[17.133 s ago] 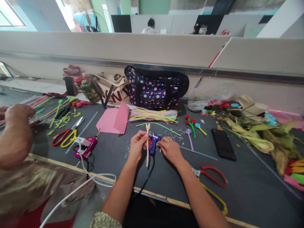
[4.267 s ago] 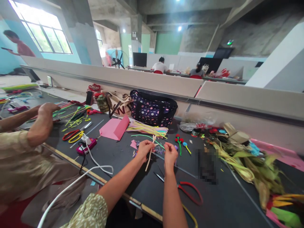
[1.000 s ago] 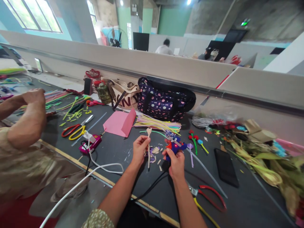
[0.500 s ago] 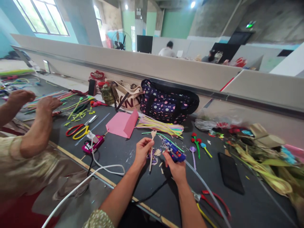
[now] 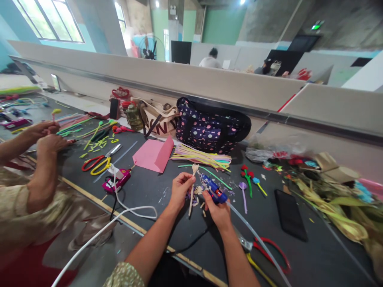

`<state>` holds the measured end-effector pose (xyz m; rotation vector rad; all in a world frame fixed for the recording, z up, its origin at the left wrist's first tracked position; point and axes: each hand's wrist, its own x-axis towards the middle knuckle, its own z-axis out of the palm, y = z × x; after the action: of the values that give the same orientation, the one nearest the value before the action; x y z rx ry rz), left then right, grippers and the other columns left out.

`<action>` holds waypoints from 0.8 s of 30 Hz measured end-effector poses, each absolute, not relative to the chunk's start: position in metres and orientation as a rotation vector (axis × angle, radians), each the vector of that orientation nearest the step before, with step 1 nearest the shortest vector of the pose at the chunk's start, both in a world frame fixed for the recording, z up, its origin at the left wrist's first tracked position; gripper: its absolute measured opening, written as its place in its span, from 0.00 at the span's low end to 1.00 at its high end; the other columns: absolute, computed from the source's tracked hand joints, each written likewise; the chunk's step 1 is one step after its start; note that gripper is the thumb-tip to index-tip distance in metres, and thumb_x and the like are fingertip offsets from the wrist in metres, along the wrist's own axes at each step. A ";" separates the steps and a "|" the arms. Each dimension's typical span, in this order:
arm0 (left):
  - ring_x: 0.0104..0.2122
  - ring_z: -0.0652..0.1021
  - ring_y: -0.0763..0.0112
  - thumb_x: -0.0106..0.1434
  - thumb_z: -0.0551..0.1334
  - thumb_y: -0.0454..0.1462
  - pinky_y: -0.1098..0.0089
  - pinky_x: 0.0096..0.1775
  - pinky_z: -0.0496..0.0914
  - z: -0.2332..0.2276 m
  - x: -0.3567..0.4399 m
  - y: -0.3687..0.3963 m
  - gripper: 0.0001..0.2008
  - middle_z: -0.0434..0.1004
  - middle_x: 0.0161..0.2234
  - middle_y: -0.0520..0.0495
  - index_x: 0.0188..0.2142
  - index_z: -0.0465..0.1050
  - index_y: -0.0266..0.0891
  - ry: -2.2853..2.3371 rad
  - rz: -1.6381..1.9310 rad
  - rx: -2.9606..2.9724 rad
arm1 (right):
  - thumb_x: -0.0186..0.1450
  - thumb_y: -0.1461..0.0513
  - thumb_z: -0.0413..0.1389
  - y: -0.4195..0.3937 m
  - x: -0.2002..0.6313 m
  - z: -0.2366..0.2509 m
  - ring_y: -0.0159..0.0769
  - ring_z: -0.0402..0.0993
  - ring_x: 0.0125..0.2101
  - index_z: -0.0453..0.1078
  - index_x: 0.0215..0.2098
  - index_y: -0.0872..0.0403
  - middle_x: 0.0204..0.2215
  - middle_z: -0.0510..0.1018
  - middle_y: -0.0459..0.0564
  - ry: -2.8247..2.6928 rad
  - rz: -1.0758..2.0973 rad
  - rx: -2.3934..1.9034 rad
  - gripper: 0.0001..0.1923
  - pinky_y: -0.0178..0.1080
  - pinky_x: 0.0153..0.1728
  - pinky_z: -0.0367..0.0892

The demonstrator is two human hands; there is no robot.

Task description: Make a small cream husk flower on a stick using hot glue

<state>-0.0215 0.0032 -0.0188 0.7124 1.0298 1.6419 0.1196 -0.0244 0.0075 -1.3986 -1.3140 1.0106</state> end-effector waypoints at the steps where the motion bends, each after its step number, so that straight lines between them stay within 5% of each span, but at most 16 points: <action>1: 0.15 0.63 0.82 0.50 0.73 0.46 0.77 0.19 0.58 -0.018 -0.021 0.003 0.17 0.66 0.19 0.57 0.30 0.73 0.36 1.034 1.642 0.711 | 0.55 0.40 0.60 -0.023 0.120 0.006 0.33 0.65 0.12 0.75 0.28 0.53 0.10 0.68 0.42 -1.325 1.023 -1.394 0.25 0.35 0.15 0.62; 24: 0.16 0.63 0.82 0.51 0.72 0.44 0.76 0.19 0.57 -0.019 -0.021 0.003 0.15 0.66 0.20 0.58 0.28 0.72 0.37 1.093 1.710 0.739 | 0.56 0.42 0.61 -0.020 0.123 -0.008 0.34 0.66 0.12 0.74 0.28 0.52 0.10 0.68 0.41 -1.342 1.041 -1.389 0.22 0.35 0.14 0.63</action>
<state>-0.0211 0.0025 -0.0185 0.7386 1.0928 1.7101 0.1226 -0.0200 -0.0077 -1.3886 -1.3421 1.0410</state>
